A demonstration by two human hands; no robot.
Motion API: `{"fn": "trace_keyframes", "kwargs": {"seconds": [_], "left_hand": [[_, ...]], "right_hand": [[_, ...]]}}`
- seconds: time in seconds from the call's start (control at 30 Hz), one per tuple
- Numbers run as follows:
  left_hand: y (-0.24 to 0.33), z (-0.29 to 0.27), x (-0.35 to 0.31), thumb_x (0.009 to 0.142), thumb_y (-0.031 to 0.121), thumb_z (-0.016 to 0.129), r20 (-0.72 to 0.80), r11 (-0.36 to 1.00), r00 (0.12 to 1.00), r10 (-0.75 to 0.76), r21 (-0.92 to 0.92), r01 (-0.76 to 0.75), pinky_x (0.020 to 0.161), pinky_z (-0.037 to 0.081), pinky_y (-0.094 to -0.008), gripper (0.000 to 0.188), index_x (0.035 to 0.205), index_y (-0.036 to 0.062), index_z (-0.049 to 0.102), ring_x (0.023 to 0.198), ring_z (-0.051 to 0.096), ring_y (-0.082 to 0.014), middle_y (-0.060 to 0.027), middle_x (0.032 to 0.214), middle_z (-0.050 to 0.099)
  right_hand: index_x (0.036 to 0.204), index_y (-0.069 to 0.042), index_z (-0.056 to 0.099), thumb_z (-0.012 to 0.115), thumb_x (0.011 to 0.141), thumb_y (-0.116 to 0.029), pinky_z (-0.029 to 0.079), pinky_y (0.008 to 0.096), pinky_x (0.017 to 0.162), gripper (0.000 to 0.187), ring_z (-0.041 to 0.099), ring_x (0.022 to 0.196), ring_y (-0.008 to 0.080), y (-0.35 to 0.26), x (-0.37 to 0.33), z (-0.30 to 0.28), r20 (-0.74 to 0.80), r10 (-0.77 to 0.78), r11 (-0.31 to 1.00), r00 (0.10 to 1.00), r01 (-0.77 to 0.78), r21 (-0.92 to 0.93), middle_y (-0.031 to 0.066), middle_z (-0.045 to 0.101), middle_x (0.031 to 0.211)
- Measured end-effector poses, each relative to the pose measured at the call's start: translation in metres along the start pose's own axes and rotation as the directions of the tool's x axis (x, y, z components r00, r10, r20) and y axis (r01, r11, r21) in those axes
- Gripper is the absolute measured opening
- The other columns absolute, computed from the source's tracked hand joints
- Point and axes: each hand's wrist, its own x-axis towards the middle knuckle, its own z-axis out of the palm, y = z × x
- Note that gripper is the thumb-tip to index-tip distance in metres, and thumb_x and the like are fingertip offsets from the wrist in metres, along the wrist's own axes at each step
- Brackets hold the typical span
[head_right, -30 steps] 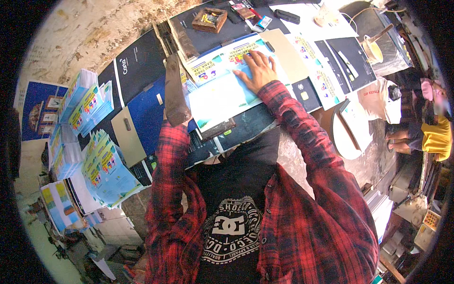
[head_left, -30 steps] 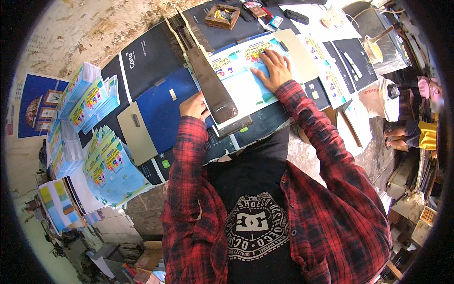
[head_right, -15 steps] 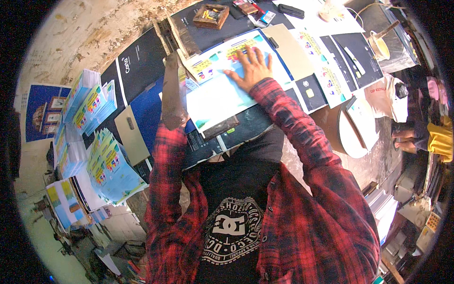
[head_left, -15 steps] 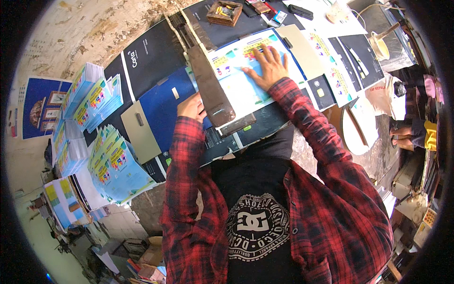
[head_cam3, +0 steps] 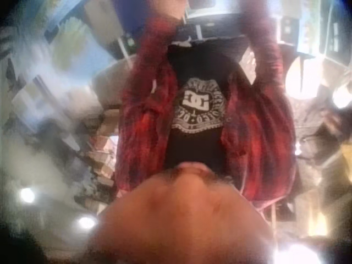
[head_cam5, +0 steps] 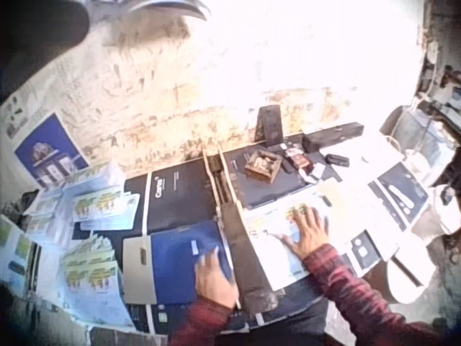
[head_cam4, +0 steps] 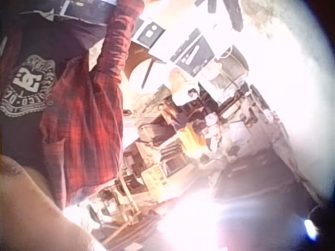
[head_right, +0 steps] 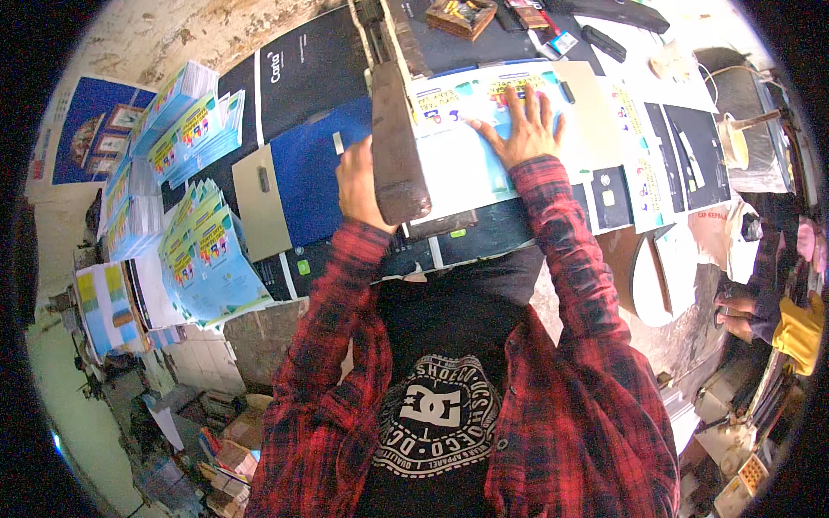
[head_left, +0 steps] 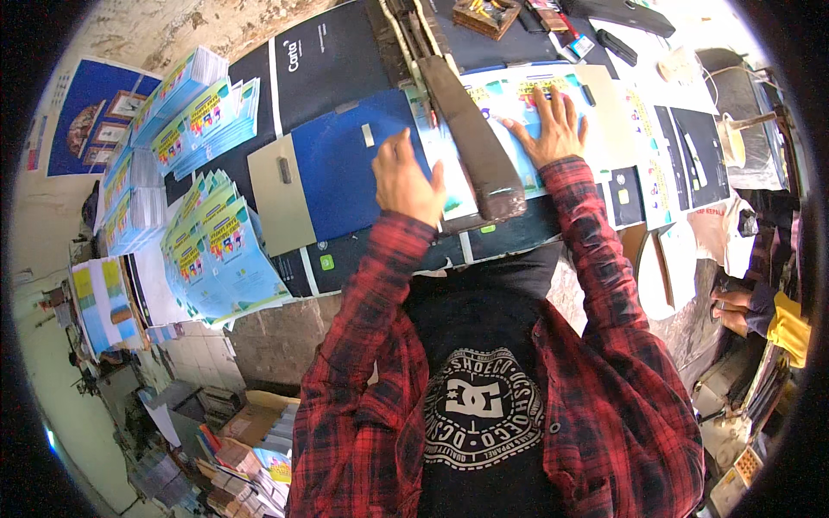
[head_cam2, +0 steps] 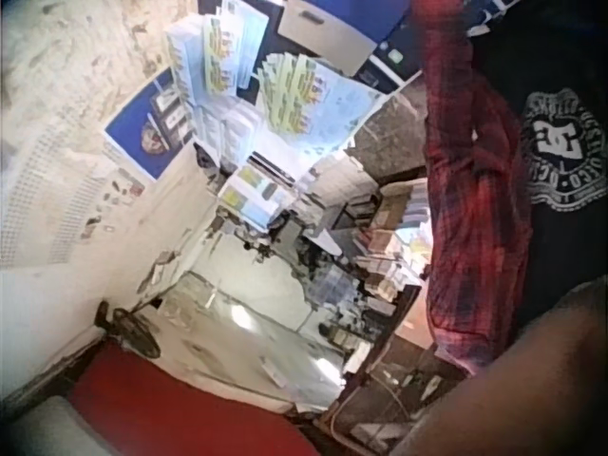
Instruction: The person uses a manual paper cutter to trim stacks of printed booklets. They repeatedly place a stack of booklets onto the cutter's base, align them against the guide, and press down the lever to make a cut. The trimmed booklets are then moved aside, and the process is repeated with new stacks.
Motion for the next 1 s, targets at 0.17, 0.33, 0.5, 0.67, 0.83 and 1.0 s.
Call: {"fn": "trace_keyframes", "kwargs": {"seconds": [0.17, 0.33, 0.5, 0.67, 0.83, 1.0], "left_hand": [[0.004, 0.02, -0.036, 0.088, 0.046, 0.054, 0.164, 0.975, 0.983, 0.08, 0.191, -0.111, 0.112, 0.02, -0.061, 0.075, 0.145, 0.0014, 0.037, 0.14, 0.028, -0.0392, -0.0106, 0.153, 0.033], [0.001, 0.026, -0.032, 0.087, 0.046, 0.054, 0.087, 0.983, 0.991, 0.099, 0.144, -0.111, 0.112, 0.019, -0.0597, 0.073, 0.145, 0.0035, 0.039, 0.139, 0.031, -0.0384, -0.0099, 0.152, 0.036], [0.0, 0.029, -0.032, 0.09, 0.051, 0.049, 0.06, 0.986, 0.994, 0.09, 0.135, -0.097, 0.112, 0.019, -0.06, 0.073, 0.144, 0.0029, 0.04, 0.139, 0.031, -0.0384, -0.0102, 0.151, 0.037], [-0.002, 0.03, -0.032, 0.091, 0.052, 0.049, 0.019, 0.975, 0.992, 0.123, 0.185, -0.125, 0.111, 0.021, -0.0588, 0.069, 0.14, 0.0029, 0.044, 0.135, 0.035, -0.0379, -0.0108, 0.148, 0.041], [-0.001, 0.029, -0.032, 0.088, 0.049, 0.052, 0.088, 0.981, 0.993, 0.075, 0.171, -0.09, 0.112, 0.021, -0.0593, 0.072, 0.143, 0.0021, 0.041, 0.137, 0.033, -0.0361, -0.0103, 0.15, 0.037], [-0.002, 0.031, -0.035, 0.087, 0.048, 0.051, 0.038, 0.989, 0.996, 0.076, 0.121, -0.08, 0.112, 0.02, -0.0592, 0.073, 0.143, 0.0009, 0.041, 0.137, 0.033, -0.0361, -0.0109, 0.15, 0.038]], "right_hand": [[0.147, -0.024, 0.04, 0.051, 0.08, -0.077, 0.012, 0.0615, 0.114, 0.086, 0.023, 0.146, 0.0322, 0.001, 0.004, 0.005, 0.015, -0.043, 0.998, 0.999, 0.043, -0.041, 0.0128, 0.031, 0.155], [0.148, -0.031, 0.038, 0.049, 0.085, -0.072, 0.015, 0.0585, 0.115, 0.077, 0.02, 0.146, 0.0341, 0.063, 0.014, -0.001, 0.074, -0.065, 0.997, 0.995, 0.068, -0.032, 0.0133, 0.026, 0.158], [0.145, -0.012, 0.042, 0.068, 0.083, -0.054, 0.031, 0.0594, 0.107, 0.079, 0.03, 0.138, 0.0471, 0.021, 0.034, -0.096, -0.168, -0.289, 0.944, 0.942, 0.252, -0.213, 0.0254, 0.031, 0.152], [0.143, -0.009, 0.044, 0.045, 0.1, -0.015, 0.045, 0.0391, 0.102, 0.044, 0.052, 0.127, 0.0365, -0.112, 0.04, -0.229, -0.086, -0.765, 0.598, 0.639, 0.753, 0.276, 0.0237, 0.046, 0.143], [0.143, 0.003, 0.036, 0.047, 0.097, -0.051, 0.041, 0.0415, 0.105, 0.072, 0.048, 0.128, 0.0423, -0.181, -0.013, -0.213, 0.292, -0.485, 0.874, 0.824, 0.443, 0.201, 0.0312, 0.039, 0.144], [0.141, 0.014, 0.029, 0.066, 0.084, -0.051, 0.04, 0.0471, 0.105, 0.094, 0.045, 0.129, 0.046, -0.157, -0.063, -0.152, 0.116, -0.488, 0.867, 0.865, 0.465, 0.18, 0.0366, 0.037, 0.142]]}}
